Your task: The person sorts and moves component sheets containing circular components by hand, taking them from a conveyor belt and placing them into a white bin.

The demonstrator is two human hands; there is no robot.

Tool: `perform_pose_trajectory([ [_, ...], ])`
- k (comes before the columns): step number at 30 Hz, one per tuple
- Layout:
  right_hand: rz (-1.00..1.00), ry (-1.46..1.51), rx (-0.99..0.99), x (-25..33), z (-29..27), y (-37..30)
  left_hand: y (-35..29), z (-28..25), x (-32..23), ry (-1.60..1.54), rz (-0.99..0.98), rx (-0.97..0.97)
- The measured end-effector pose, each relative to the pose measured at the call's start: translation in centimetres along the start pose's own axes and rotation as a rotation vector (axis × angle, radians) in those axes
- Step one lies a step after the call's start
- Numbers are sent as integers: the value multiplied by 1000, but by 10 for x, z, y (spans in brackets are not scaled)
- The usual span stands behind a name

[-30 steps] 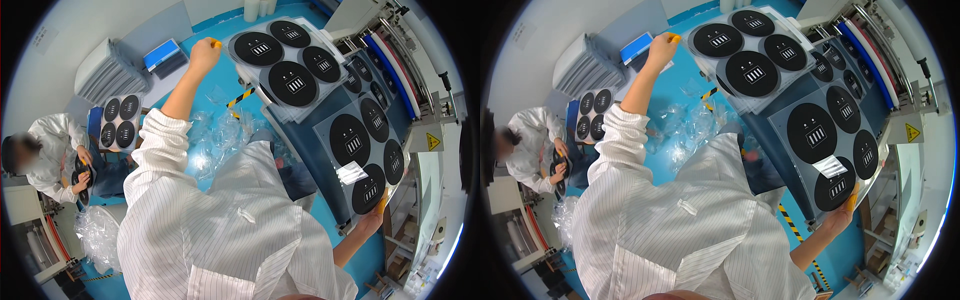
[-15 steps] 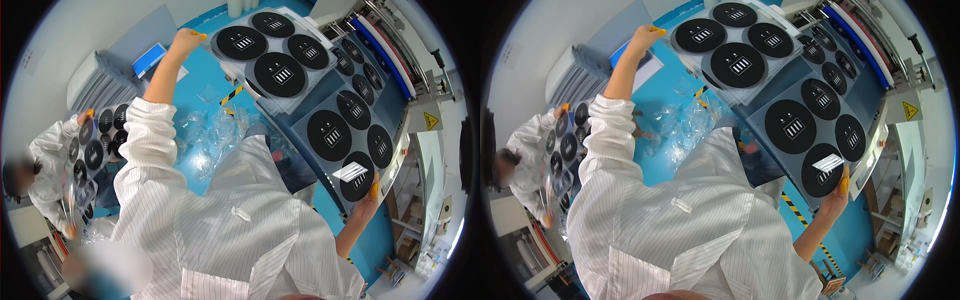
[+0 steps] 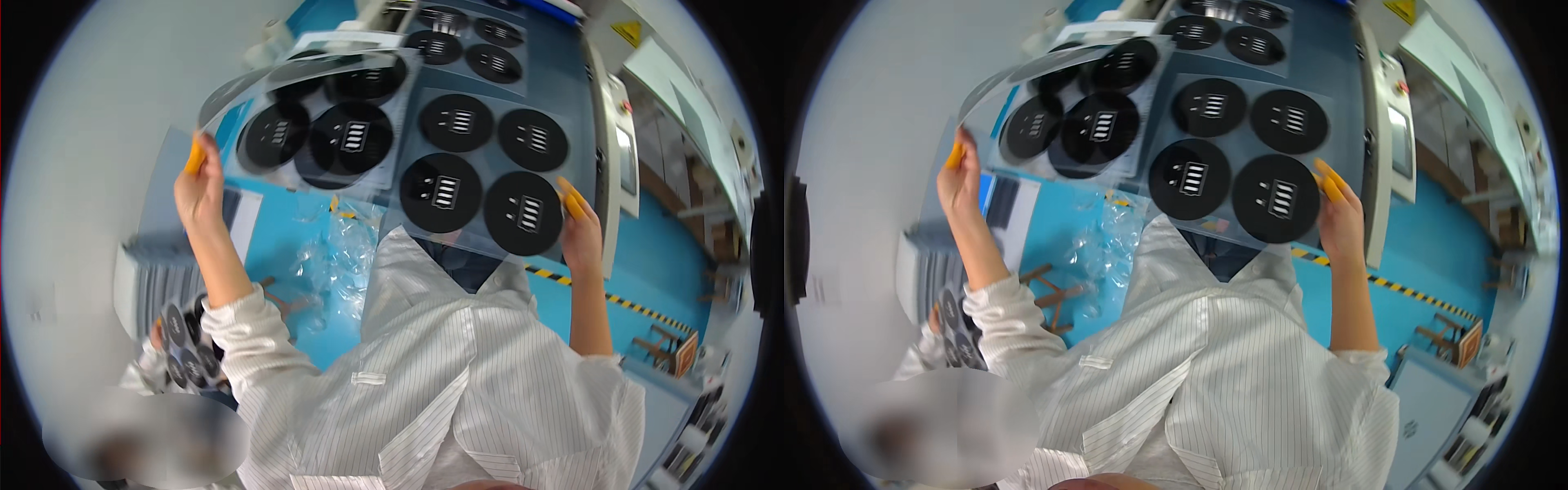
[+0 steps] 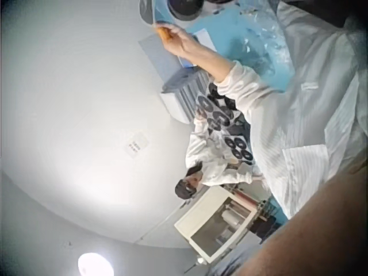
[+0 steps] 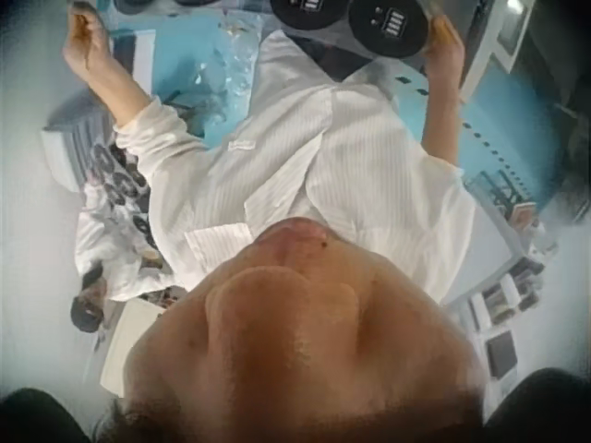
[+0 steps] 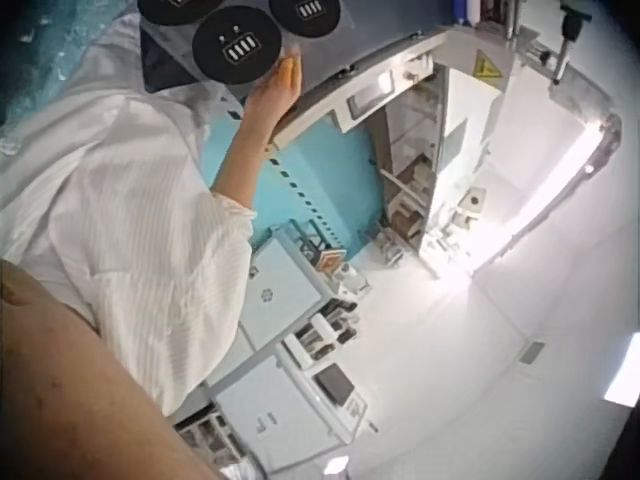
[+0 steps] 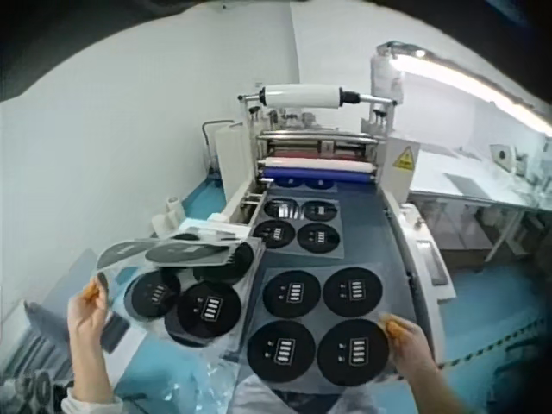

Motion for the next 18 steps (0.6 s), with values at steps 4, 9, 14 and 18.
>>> perform_pose_trajectory([
  [4,-38,-130,-47,-12,12,15,-17,13,14,-103,-52,90],
  [9,-85,-132,10,-23,45,25,-41,30,24,-99,-48,129],
  [14,-89,-296,-81,-47,57,41,-72,43,41,-177,9,118],
  [18,-239,-453,-75,-34,63,54,-81,38,36,-183,9,157],
])
Point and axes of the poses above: each hand's wrist, its own y-axis towards the middle knuckle, its own z-axis out of the palm, x = y × z, the point moved 2 cm from there along y, towards the middle knuckle, and after that the axes turned 12 degrees about -y, right-handed, at the moved point
